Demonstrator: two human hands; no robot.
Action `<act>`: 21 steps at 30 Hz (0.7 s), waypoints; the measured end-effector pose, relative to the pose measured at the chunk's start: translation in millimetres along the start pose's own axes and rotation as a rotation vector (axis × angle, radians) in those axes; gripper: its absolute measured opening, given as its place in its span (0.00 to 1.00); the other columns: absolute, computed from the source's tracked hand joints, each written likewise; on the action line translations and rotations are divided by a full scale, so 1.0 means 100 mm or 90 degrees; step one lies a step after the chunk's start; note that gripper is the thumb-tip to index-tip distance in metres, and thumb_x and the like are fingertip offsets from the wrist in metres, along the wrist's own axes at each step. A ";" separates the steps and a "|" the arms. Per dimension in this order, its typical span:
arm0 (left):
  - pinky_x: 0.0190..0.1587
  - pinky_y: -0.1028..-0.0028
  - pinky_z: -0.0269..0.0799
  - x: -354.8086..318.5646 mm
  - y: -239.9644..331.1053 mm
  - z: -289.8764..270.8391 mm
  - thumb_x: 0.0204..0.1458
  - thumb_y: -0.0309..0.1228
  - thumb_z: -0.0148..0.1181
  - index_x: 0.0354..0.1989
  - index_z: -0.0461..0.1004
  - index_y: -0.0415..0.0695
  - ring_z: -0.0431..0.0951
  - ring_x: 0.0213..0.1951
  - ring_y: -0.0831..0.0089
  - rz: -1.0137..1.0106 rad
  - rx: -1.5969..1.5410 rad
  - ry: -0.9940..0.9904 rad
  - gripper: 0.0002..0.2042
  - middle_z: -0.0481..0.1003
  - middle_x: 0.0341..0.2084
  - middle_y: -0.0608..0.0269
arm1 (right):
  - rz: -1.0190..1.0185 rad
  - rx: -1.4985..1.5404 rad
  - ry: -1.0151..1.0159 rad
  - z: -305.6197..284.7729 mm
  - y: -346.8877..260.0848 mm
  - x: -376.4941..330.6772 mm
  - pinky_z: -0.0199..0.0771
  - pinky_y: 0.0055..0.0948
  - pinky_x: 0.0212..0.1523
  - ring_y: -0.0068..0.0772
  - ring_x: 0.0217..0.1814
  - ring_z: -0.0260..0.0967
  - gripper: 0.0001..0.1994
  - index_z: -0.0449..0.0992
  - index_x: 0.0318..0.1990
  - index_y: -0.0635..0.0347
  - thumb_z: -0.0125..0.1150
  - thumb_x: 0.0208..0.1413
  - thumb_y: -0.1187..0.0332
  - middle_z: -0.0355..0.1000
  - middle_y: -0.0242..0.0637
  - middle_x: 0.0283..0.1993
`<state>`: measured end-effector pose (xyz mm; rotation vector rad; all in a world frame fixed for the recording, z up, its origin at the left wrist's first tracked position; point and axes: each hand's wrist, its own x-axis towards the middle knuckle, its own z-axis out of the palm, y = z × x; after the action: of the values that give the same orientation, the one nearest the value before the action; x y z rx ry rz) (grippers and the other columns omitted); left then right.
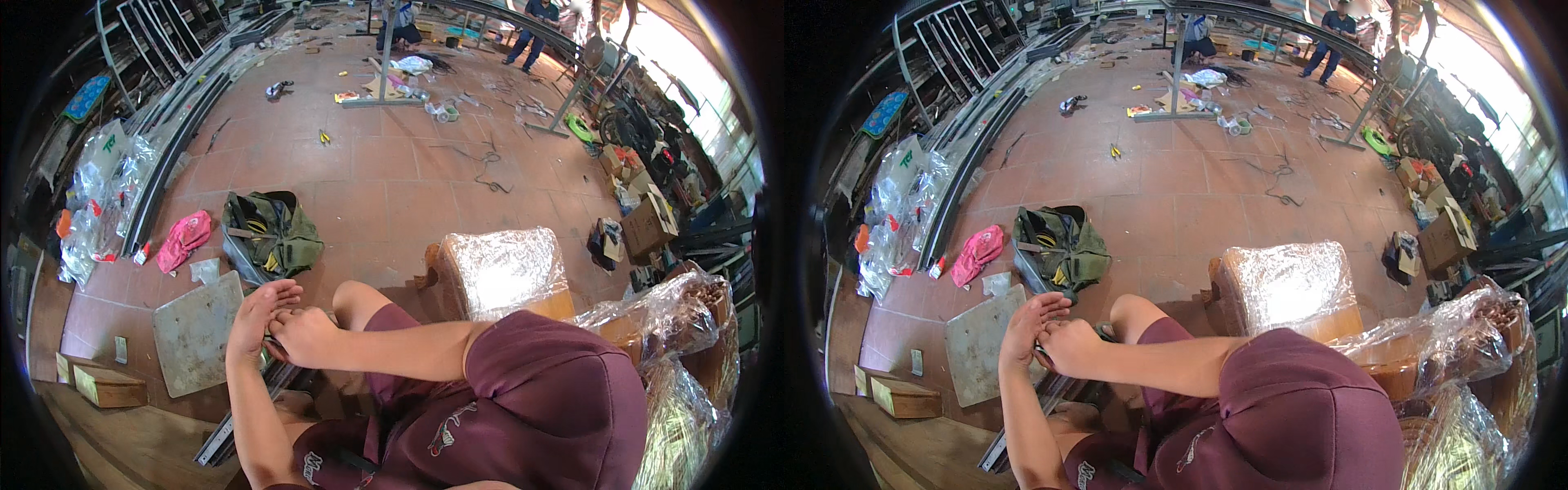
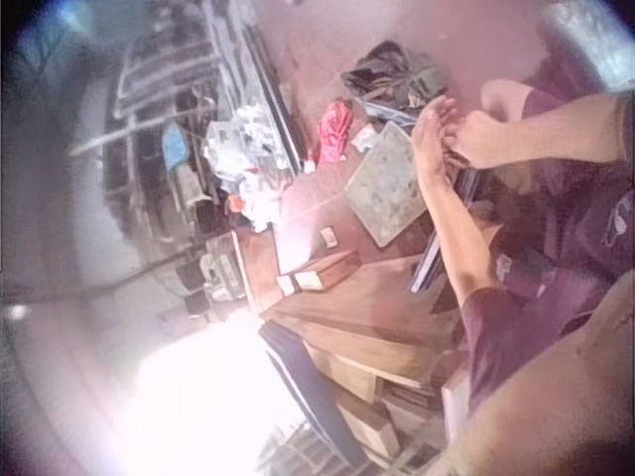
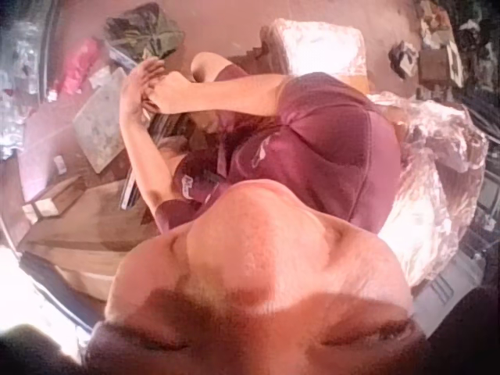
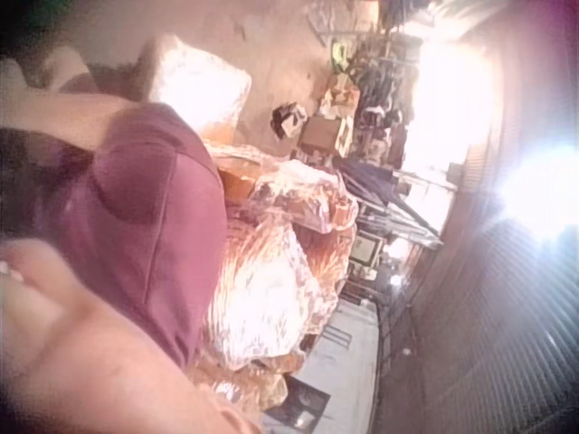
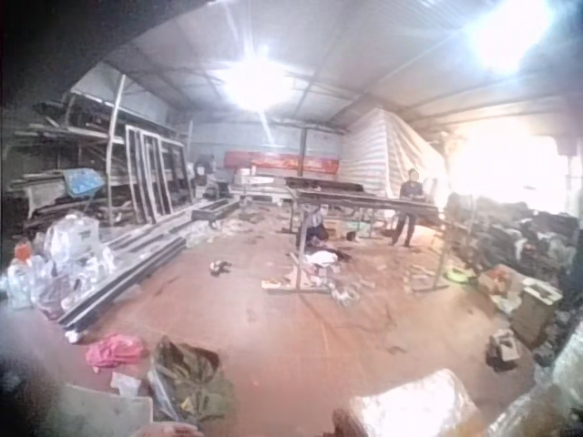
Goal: The person sits on the floor and uses a blue-handled screwdriver to tighten screws on several long metal frame pieces. They repeatedly pick up, align, and fasten the pieces while seated, handling them one at a time.
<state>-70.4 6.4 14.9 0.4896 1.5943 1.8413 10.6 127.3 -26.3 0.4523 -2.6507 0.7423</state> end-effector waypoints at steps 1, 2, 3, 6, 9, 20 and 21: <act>0.57 0.67 0.73 -0.01 0.06 0.04 0.66 0.47 0.53 0.57 0.74 0.34 0.79 0.51 0.62 -0.021 0.150 -0.034 0.25 0.80 0.49 0.50 | -0.018 -0.029 -0.039 0.01 0.02 0.02 0.80 0.43 0.34 0.45 0.37 0.80 0.11 0.79 0.35 0.61 0.61 0.55 0.62 0.79 0.46 0.41; 0.57 0.67 0.72 0.00 0.16 0.09 0.65 0.47 0.54 0.55 0.75 0.35 0.79 0.51 0.63 -0.041 0.302 -0.072 0.25 0.80 0.48 0.53 | -0.017 -0.027 -0.226 -0.06 0.06 0.08 0.80 0.42 0.38 0.45 0.41 0.79 0.11 0.79 0.40 0.61 0.61 0.52 0.65 0.79 0.44 0.47; 0.56 0.67 0.72 0.00 0.19 0.12 0.65 0.47 0.55 0.54 0.77 0.37 0.79 0.51 0.64 -0.061 0.455 -0.109 0.24 0.81 0.48 0.55 | -0.053 -0.021 -0.183 0.07 0.10 0.06 0.79 0.42 0.40 0.45 0.44 0.79 0.11 0.79 0.41 0.60 0.61 0.51 0.66 0.78 0.44 0.47; 0.52 0.66 0.74 -0.02 0.16 0.22 0.58 0.43 0.63 0.52 0.78 0.40 0.81 0.48 0.58 -0.032 0.504 -0.109 0.21 0.81 0.45 0.50 | -0.058 0.105 -0.139 0.34 0.27 -0.07 0.78 0.42 0.45 0.45 0.50 0.77 0.13 0.80 0.43 0.58 0.61 0.49 0.66 0.78 0.44 0.48; 0.54 0.61 0.75 -0.26 0.19 0.20 0.46 0.46 0.72 0.59 0.75 0.42 0.80 0.51 0.53 0.113 0.620 -0.084 0.32 0.79 0.50 0.49 | -0.070 0.220 -0.233 0.02 0.21 0.04 0.77 0.42 0.48 0.46 0.52 0.76 0.15 0.80 0.44 0.57 0.62 0.48 0.64 0.78 0.44 0.47; 0.52 0.56 0.77 -0.48 0.28 0.56 0.23 0.53 0.83 0.67 0.62 0.42 0.79 0.52 0.50 0.104 0.894 -0.034 0.57 0.76 0.52 0.46 | -0.370 -0.041 -0.339 -0.19 0.30 0.15 0.78 0.44 0.44 0.47 0.46 0.78 0.13 0.83 0.38 0.57 0.64 0.43 0.64 0.80 0.44 0.43; 0.52 0.57 0.78 -0.47 0.27 0.55 0.23 0.53 0.83 0.67 0.62 0.42 0.79 0.52 0.50 0.104 0.885 -0.009 0.57 0.76 0.52 0.46 | -0.381 -0.049 -0.359 -0.20 0.31 0.17 0.78 0.44 0.44 0.47 0.46 0.78 0.13 0.83 0.38 0.57 0.64 0.43 0.64 0.80 0.44 0.43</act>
<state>-6.4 13.4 57.5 1.1947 2.6860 0.5120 -11.9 159.7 -16.7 1.5313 -2.7524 0.3490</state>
